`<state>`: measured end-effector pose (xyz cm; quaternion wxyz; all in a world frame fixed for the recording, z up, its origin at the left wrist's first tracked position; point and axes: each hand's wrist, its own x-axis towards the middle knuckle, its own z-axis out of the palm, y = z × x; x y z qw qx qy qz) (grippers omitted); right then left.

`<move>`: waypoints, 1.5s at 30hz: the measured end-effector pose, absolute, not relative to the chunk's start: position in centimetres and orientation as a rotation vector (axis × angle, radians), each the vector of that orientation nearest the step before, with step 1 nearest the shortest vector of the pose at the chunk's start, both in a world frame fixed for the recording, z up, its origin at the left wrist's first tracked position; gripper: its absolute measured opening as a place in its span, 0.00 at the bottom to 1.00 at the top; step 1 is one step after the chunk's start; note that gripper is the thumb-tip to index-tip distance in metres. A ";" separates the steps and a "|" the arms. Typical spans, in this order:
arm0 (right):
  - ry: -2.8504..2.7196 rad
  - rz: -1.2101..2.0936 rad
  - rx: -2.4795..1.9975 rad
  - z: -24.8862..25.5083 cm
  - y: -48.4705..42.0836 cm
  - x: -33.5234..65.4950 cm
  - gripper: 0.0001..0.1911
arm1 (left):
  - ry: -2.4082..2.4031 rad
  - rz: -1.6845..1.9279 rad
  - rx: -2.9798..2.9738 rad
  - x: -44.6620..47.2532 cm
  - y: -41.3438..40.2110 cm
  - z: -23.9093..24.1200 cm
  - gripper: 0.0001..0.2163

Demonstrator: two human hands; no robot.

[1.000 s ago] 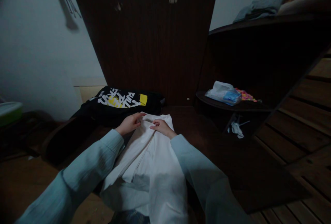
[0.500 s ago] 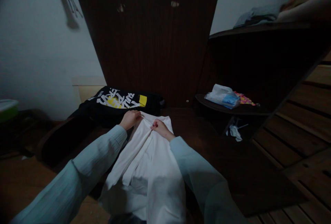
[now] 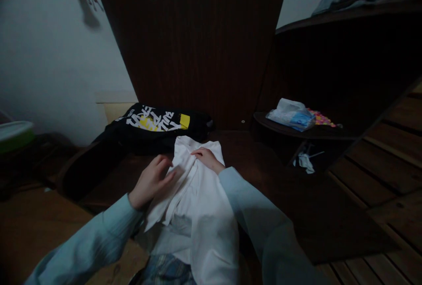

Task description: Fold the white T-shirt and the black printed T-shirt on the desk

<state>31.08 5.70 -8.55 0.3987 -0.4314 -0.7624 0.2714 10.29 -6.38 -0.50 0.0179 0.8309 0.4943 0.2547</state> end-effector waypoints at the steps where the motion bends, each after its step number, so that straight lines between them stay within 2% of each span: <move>1: -1.932 0.684 -1.094 -8.6 5.7 31.1 0.11 | 1.567 0.758 2.521 9.4 -8.4 -1.2 0.09; 4: -1.928 0.684 -1.098 -8.5 5.6 31.1 0.10 | 1.705 0.755 2.314 6.9 -13.0 -3.7 0.11; 8: -1.920 0.687 -1.112 -8.5 5.4 31.0 0.10 | 1.760 0.728 2.138 5.7 -15.2 -6.2 0.11; 15: -1.955 0.673 -1.100 -8.4 5.2 31.1 0.11 | 1.785 0.898 2.049 6.6 -16.6 -8.5 0.06; 19: -1.961 0.684 -1.101 -8.1 5.0 31.1 0.11 | 1.738 0.805 1.954 6.7 -17.7 -9.7 0.04; 22: -1.959 0.705 -1.104 -8.1 4.9 31.1 0.11 | 1.726 0.755 1.910 6.1 -18.2 -8.9 0.06; 26: -1.928 0.721 -1.071 -8.1 5.0 31.1 0.12 | 1.809 0.829 1.984 6.0 -18.9 -5.1 0.08; 30: -1.878 0.712 -1.045 -8.0 5.1 31.1 0.13 | 1.640 0.502 2.168 9.1 -19.7 -2.1 0.02; 35: -1.782 0.788 -1.087 -7.9 5.0 30.9 0.16 | 1.479 0.108 2.375 13.9 -19.9 -2.8 0.06; 41: -1.643 0.785 -1.088 -7.9 5.2 31.2 0.17 | 1.575 0.318 2.237 13.1 -20.1 -3.5 0.08; 45: -1.590 0.784 -1.095 -8.1 5.6 31.6 0.16 | 1.394 0.311 2.344 13.1 -20.8 -4.3 0.13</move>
